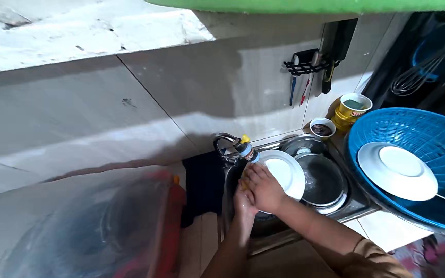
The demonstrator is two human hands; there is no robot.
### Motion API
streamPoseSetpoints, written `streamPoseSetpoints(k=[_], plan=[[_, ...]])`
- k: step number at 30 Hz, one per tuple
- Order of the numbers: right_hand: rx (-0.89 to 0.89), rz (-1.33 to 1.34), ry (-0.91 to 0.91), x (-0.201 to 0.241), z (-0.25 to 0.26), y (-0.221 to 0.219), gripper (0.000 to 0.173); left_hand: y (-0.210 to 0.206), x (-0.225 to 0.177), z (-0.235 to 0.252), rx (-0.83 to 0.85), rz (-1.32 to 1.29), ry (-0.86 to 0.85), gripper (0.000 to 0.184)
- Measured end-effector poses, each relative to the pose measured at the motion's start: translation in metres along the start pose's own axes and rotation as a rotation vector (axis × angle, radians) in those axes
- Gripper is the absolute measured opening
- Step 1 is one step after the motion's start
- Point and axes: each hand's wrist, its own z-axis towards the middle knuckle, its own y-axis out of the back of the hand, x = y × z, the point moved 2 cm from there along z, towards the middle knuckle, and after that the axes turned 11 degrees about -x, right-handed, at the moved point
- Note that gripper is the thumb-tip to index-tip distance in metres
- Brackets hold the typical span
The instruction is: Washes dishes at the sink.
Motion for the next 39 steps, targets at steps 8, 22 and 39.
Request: streamPoseSetpoints(k=[8,22,39], plan=[[-0.359,0.143,-0.334,-0.085,-0.092,-0.008,0.066,-0.019,-0.022,-0.023,-0.237,0.091,-0.05,0.057],[-0.19,0.599,-1.172,-0.151,-0.065,0.057,0.037,0.007,0.048,0.06,-0.051,0.474,-0.024,0.046],[-0.184,0.961,-1.566,-0.192,-0.139,0.062,0.045,-0.133,-0.03,0.037,0.461,1.647,-0.415,0.05]])
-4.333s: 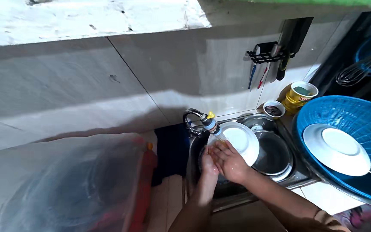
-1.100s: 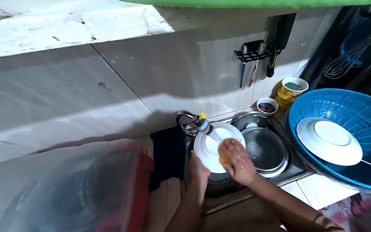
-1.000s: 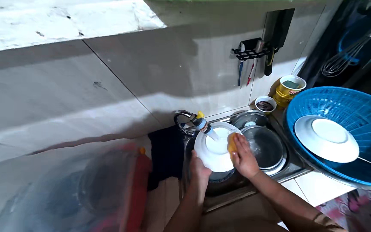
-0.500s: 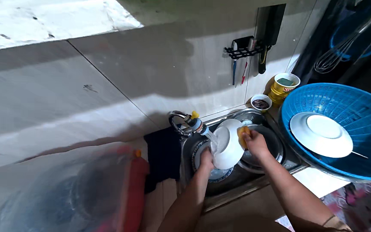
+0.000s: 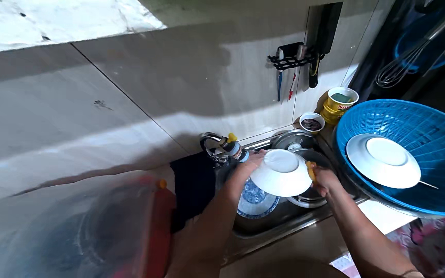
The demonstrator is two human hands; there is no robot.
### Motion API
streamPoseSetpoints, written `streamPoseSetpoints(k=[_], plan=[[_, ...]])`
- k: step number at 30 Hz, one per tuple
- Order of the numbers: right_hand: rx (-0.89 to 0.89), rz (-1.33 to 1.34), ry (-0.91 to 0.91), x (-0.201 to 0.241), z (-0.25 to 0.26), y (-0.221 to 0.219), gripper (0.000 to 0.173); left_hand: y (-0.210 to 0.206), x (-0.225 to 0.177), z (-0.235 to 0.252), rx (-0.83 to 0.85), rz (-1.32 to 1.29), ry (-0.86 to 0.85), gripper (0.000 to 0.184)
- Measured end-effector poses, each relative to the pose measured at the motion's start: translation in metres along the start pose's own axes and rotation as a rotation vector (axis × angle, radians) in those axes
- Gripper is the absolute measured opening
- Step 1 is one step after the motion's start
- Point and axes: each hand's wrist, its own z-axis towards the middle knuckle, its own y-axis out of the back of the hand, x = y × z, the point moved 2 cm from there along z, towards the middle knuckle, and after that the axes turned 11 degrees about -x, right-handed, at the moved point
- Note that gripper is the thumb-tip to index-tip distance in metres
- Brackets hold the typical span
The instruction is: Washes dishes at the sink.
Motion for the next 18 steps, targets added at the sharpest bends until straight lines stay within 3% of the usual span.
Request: streamPoseSetpoints(k=[5,11,14,18], plan=[[0.044,0.147,-0.097,-0.052,0.026,-0.024,0.04,0.003,-0.003,0.003,-0.195,-0.025,-0.086,0.044],[0.016,0.324,-0.101,-0.049,0.031,-0.031,0.036,0.0,0.005,-0.016,-0.386,-0.376,-0.044,0.033],[-0.007,0.358,-0.104,-0.057,0.044,-0.031,0.035,0.006,0.008,-0.032,-0.24,-0.651,0.067,0.035],[-0.078,0.355,-0.08,-0.056,0.055,-0.025,0.032,0.011,-0.002,-0.055,0.033,-0.803,0.285,0.052]])
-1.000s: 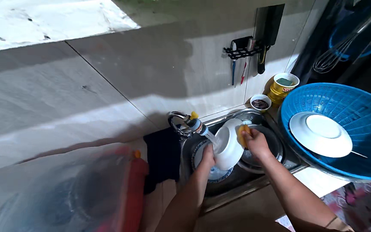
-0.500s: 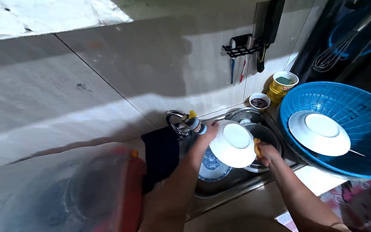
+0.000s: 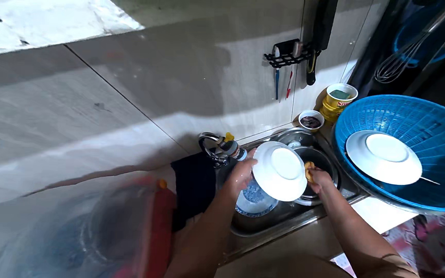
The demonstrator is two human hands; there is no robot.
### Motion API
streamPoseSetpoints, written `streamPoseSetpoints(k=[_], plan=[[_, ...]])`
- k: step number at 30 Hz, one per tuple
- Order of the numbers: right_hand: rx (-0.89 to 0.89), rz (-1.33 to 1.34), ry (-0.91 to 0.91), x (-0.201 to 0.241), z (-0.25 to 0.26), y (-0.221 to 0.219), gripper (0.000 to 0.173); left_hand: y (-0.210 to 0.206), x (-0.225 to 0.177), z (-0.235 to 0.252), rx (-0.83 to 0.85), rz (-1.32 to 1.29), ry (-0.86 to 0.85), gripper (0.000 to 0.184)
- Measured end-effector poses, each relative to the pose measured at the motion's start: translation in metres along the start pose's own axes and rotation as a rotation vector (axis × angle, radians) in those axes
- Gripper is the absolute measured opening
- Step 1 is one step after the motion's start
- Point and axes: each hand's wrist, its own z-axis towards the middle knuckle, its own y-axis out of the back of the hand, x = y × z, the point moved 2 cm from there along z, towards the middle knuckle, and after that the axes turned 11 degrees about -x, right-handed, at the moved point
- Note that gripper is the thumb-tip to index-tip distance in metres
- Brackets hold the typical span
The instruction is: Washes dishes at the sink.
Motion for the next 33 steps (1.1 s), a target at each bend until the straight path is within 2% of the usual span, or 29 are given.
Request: streamPoseSetpoints(k=[2,5,7,9,11,13,18,23,28,33], plan=[[-0.032,-0.103,0.051,0.005,0.001,0.002,0.033,-0.008,-0.005,-0.015,0.061,-0.091,0.041,0.051],[-0.039,-0.441,0.215,0.019,0.0,0.006,0.039,-0.026,-0.019,-0.039,0.066,-0.157,-0.003,0.045],[-0.044,-0.691,0.402,0.03,0.002,0.01,0.041,-0.035,-0.034,-0.054,0.024,-0.159,-0.026,0.041],[-0.126,-0.95,0.633,0.033,0.005,0.015,0.04,-0.037,-0.051,-0.064,-0.004,-0.121,-0.054,0.04],[-0.194,-1.172,0.845,0.028,-0.004,0.023,0.04,-0.036,-0.069,-0.073,-0.023,-0.063,-0.084,0.043],[-0.187,-1.306,0.997,0.014,-0.015,0.033,0.044,-0.033,-0.085,-0.078,-0.038,-0.049,-0.13,0.039],[-0.115,-1.2,1.003,-0.008,-0.037,0.045,0.038,-0.051,-0.12,-0.088,0.018,-0.221,-0.273,0.031],[-0.144,-1.145,1.014,-0.014,-0.043,0.037,0.039,-0.128,-0.134,-0.098,0.136,-0.397,-0.28,0.032],[-0.08,-1.113,0.998,-0.01,-0.056,0.035,0.04,-0.241,-0.1,-0.091,0.229,-0.544,-0.132,0.038],[0.009,-1.132,0.992,0.009,-0.091,0.042,0.041,-0.327,-0.045,-0.077,0.223,-0.49,-0.009,0.046]])
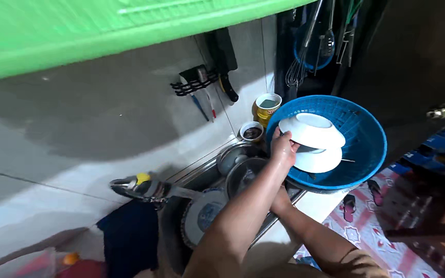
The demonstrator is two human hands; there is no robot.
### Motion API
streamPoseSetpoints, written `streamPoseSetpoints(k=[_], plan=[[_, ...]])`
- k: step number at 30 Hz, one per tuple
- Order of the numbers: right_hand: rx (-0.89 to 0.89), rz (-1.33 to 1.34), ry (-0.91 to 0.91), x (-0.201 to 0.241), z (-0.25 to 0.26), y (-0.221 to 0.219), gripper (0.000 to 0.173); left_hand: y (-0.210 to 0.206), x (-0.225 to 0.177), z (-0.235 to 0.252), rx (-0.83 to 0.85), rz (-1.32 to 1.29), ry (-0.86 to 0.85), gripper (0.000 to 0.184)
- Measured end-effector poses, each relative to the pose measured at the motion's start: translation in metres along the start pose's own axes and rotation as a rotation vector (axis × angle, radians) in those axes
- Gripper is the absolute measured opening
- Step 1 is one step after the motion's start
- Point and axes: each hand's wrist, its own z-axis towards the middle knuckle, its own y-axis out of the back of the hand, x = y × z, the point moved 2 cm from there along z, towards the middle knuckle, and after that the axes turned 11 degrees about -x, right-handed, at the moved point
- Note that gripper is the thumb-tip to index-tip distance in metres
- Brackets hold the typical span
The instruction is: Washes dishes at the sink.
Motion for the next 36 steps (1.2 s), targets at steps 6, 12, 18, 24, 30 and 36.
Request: streamPoseSetpoints(k=[6,12,18,24,30,36], plan=[[0.101,0.042,0.006,0.019,-0.009,0.039,0.05,-0.006,0.048,0.028,-0.053,0.053,0.122,0.055],[0.161,0.053,-0.022,0.024,-0.01,0.051,0.051,0.006,0.07,0.043,-0.04,0.151,0.173,0.063],[0.113,0.007,0.024,0.02,-0.005,0.037,0.047,0.012,0.07,0.039,0.012,0.327,0.392,0.048],[-0.04,-0.022,0.016,-0.004,0.006,-0.011,0.039,0.021,0.005,-0.001,0.069,0.448,0.374,0.058],[-0.066,-0.048,-0.036,-0.018,0.014,-0.032,0.042,0.112,-0.088,-0.021,0.141,0.425,0.015,0.048],[-0.063,0.001,0.061,0.019,0.042,-0.027,0.044,0.294,-0.1,0.019,-0.236,1.148,0.004,0.047]])
